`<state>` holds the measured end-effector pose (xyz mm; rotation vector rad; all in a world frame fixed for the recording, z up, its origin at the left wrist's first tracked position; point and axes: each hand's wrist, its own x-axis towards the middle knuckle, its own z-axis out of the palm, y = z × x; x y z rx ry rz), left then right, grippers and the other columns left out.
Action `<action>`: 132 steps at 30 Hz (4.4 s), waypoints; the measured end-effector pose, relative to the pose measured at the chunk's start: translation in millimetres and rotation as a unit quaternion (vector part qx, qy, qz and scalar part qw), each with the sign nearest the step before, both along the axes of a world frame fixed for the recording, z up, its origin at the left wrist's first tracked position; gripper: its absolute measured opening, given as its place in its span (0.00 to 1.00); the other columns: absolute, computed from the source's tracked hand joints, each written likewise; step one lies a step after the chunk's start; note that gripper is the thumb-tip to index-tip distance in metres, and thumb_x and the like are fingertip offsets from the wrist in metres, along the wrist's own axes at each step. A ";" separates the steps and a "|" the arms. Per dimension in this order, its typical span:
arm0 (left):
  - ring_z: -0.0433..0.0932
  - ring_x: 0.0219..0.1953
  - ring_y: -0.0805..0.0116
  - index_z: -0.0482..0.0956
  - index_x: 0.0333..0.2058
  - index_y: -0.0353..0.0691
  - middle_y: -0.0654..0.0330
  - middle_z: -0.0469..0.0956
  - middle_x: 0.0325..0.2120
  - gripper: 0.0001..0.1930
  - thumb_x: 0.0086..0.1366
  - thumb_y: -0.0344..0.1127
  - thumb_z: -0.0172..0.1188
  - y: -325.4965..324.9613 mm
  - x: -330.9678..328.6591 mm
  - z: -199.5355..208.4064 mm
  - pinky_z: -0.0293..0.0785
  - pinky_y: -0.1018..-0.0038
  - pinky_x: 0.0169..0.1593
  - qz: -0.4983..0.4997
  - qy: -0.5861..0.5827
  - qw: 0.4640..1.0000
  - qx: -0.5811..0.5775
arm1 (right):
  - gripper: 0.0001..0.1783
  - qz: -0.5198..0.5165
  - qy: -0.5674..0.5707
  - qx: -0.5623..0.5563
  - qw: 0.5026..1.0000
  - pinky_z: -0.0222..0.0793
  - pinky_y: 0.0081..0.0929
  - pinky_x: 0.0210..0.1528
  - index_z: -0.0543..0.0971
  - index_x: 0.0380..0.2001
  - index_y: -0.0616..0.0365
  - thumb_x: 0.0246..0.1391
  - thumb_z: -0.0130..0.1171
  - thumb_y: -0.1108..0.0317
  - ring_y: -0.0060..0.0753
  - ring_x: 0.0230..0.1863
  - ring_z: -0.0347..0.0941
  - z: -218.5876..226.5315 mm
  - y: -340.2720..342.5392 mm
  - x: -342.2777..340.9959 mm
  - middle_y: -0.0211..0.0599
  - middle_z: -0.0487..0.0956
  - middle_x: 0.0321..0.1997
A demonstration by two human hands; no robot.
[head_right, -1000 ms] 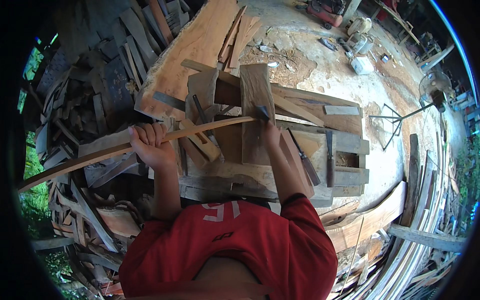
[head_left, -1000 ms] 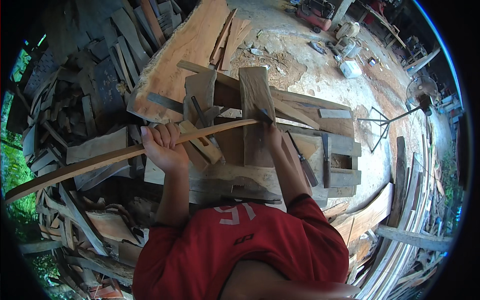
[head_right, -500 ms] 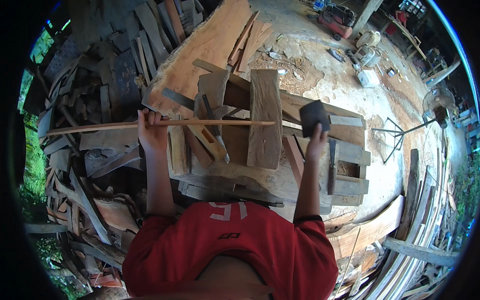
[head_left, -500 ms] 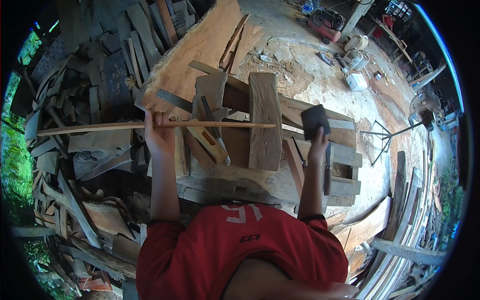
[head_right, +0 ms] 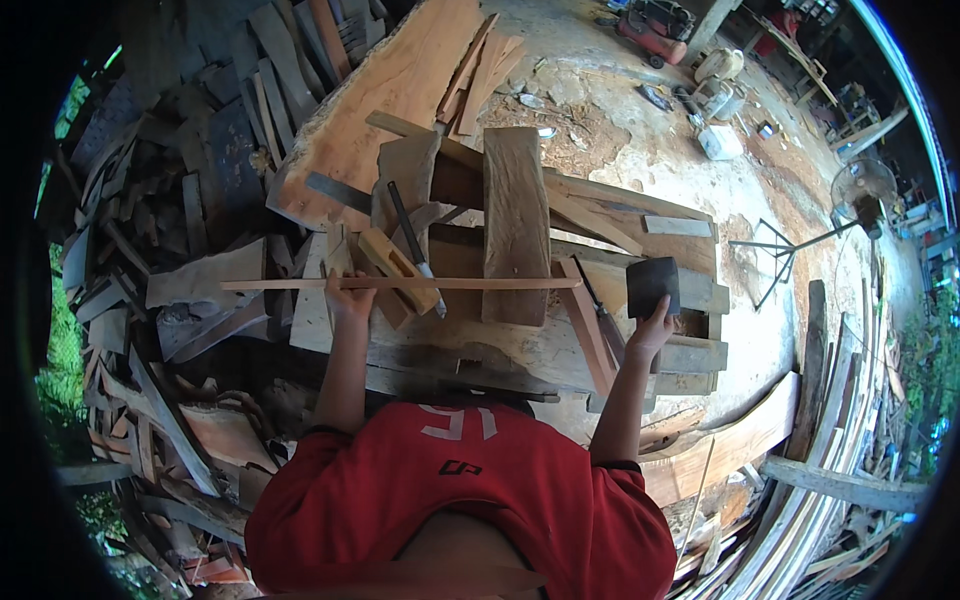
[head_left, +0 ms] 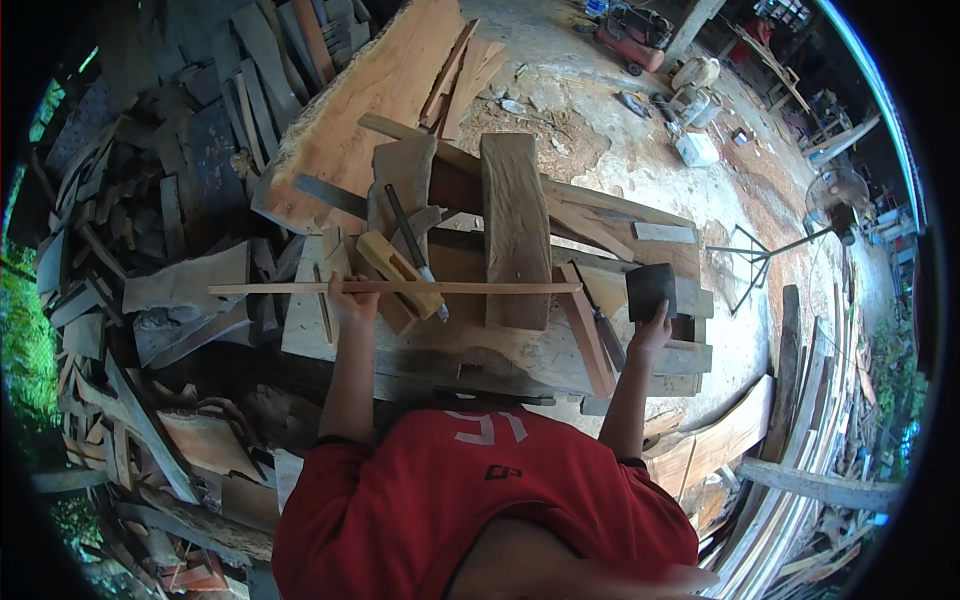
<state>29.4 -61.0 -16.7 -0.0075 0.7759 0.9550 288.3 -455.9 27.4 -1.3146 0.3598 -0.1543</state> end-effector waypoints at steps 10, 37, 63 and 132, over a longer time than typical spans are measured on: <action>0.67 0.32 0.70 0.67 0.38 0.37 0.61 0.66 0.31 0.10 0.60 0.33 0.54 -15.7 -17.6 -25.7 0.65 0.71 0.41 -0.095 0.215 0.971 -0.033 | 0.19 0.146 -0.060 -0.037 0.987 0.67 0.21 0.34 0.74 0.32 0.62 0.52 0.55 0.53 0.23 0.32 0.70 9.2 48.1 -1.9 0.33 0.74 0.32; 0.70 0.17 0.77 0.72 0.28 0.43 0.67 0.71 0.17 0.15 0.57 0.49 0.56 -37.6 -58.0 -0.7 0.61 0.79 0.20 -0.450 0.375 0.794 0.161 | 0.14 0.394 -0.237 -0.421 0.782 0.62 0.35 0.25 0.73 0.28 0.67 0.50 0.54 0.63 0.61 0.26 0.65 -19.0 200.1 -26.0 0.56 0.71 0.21; 0.63 0.52 0.55 0.70 0.39 0.40 0.55 0.66 0.43 0.21 0.47 0.40 0.65 -169.0 123.8 5.6 0.63 0.63 0.51 -0.372 0.252 0.214 0.867 | 0.18 0.329 -0.132 -0.672 0.650 0.50 0.54 0.55 0.73 0.47 0.46 0.50 0.52 0.61 0.33 0.59 0.61 -64.3 -27.8 33.6 0.30 0.71 0.53; 0.43 0.63 0.48 0.45 0.62 0.47 0.44 0.49 0.59 0.31 0.62 0.46 0.41 -153.8 181.1 -38.7 0.50 0.43 0.56 -0.293 0.580 0.252 0.717 | 0.11 0.284 -0.276 -0.078 0.915 0.67 0.27 0.36 0.67 0.26 0.57 0.43 0.60 0.73 0.28 0.32 0.73 26.4 -5.8 26.6 0.36 0.75 0.27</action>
